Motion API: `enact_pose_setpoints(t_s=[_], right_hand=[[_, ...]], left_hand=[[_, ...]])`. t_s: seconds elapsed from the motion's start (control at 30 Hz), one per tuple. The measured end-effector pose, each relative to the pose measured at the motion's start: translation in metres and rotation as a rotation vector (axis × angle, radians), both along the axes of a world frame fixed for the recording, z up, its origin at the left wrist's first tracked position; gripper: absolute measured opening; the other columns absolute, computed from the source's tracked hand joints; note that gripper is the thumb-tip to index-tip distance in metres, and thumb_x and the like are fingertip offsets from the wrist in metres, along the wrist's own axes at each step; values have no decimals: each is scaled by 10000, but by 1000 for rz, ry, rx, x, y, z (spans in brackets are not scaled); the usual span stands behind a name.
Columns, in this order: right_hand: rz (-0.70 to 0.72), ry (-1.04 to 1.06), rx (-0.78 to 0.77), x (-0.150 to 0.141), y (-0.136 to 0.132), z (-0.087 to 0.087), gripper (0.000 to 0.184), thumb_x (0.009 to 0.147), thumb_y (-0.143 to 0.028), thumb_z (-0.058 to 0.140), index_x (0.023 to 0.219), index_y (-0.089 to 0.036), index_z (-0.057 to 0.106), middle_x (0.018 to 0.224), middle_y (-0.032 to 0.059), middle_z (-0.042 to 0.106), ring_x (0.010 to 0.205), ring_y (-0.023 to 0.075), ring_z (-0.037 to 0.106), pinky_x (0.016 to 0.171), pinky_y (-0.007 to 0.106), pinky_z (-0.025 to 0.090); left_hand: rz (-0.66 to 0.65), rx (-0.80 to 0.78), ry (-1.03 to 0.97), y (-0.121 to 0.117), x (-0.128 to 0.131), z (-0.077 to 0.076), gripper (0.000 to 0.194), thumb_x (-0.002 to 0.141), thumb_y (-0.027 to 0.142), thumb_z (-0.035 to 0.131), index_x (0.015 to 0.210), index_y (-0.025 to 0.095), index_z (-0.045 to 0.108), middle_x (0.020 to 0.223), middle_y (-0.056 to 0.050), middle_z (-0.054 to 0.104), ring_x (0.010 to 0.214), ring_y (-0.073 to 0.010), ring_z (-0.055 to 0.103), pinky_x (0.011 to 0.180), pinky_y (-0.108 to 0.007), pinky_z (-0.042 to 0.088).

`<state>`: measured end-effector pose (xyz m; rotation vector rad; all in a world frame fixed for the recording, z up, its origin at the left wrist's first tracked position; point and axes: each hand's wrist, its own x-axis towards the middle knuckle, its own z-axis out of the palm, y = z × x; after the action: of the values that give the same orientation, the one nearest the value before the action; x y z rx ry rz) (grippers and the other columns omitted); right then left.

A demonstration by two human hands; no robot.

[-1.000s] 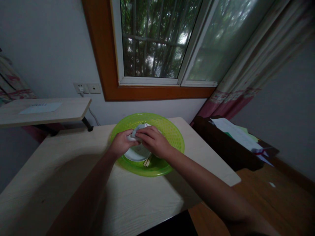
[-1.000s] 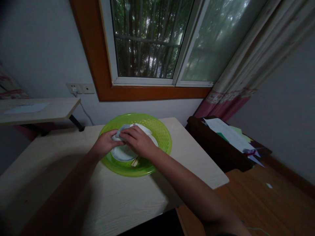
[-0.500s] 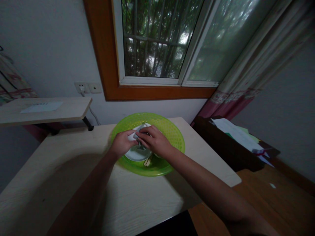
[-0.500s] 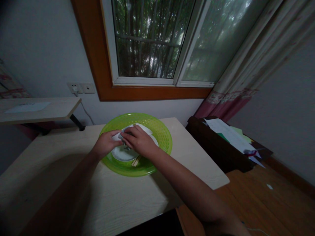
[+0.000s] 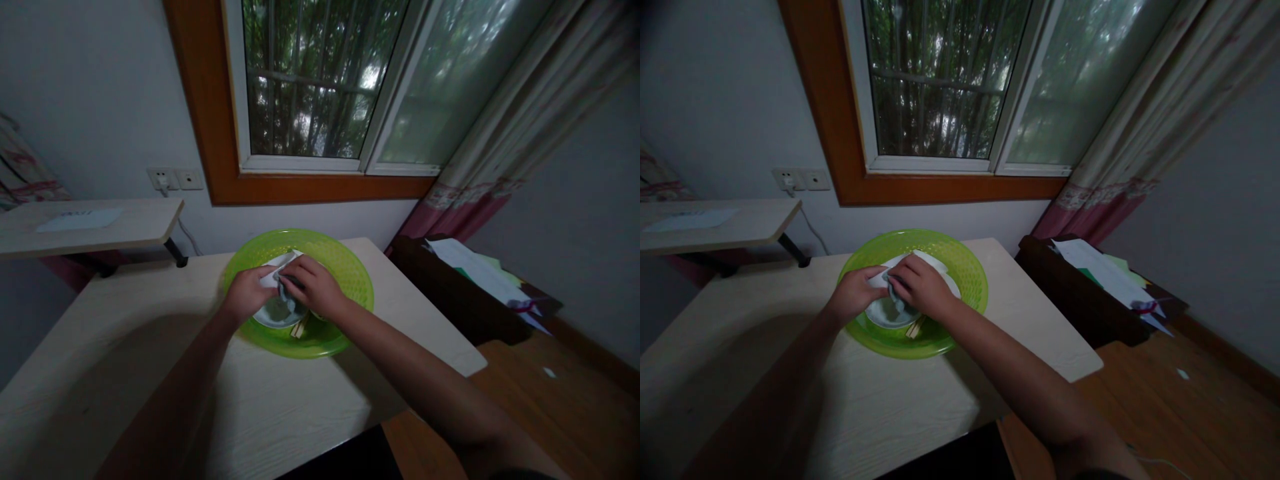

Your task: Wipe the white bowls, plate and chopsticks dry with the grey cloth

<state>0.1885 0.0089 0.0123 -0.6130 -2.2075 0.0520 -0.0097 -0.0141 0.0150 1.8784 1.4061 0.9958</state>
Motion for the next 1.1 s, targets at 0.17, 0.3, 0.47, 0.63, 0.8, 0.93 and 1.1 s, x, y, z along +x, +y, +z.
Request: enact_pose_setpoints(t_s=[0.17,0.3,0.47,0.63,0.8,0.93,1.1], right_hand=[[-145,144,-59,7,13,0,104,968,-247,597,1010,-205,683,940,71,607,892,201,602,795,339,521],[-115,123,-47,8,12,-1,118,972,-261,594,1022,-215,690,935,69,611,888,202,603,789,342,524],[2,14,-51,0,2,-1,137,987,-295,588,1035,-224,695,960,66,639,892,193,610,794,333,518],[-159,159,-72,5,12,-1,106,969,-262,607,951,-203,692,895,58,608,860,194,598,776,328,507],[-70,65,-40,4,8,-2,108,972,-276,605,986,-212,690,914,59,614,856,189,599,756,315,503],[-12,1,-26,1,3,-1,130,984,-288,586,989,-214,692,909,59,614,836,187,593,740,315,496],[-164,118,-72,7,14,-1,97,957,-249,609,909,-201,678,869,51,590,832,193,584,741,319,490]], left_hand=[[39,-22,25,0,0,0,432,691,247,774,1120,196,772,1077,-49,776,966,-259,708,945,-345,519],[31,-16,46,0,1,-1,417,695,252,765,1110,216,776,1078,-37,776,969,-261,709,957,-357,515],[0,53,87,1,0,-3,394,719,203,712,1107,229,777,1126,-39,768,1042,-262,696,1015,-362,484],[15,36,115,0,0,-2,425,712,252,754,1135,222,770,1119,-52,770,1015,-271,704,992,-362,497],[15,54,134,0,1,-4,401,712,238,747,1111,229,777,1130,-47,768,1046,-268,698,1023,-351,483],[6,75,154,1,1,-6,402,715,207,738,1113,242,778,1144,-47,765,1076,-275,690,1025,-348,478],[-1,50,140,1,-1,-7,453,710,254,772,1162,244,764,1146,-51,763,1037,-276,701,995,-354,491]])
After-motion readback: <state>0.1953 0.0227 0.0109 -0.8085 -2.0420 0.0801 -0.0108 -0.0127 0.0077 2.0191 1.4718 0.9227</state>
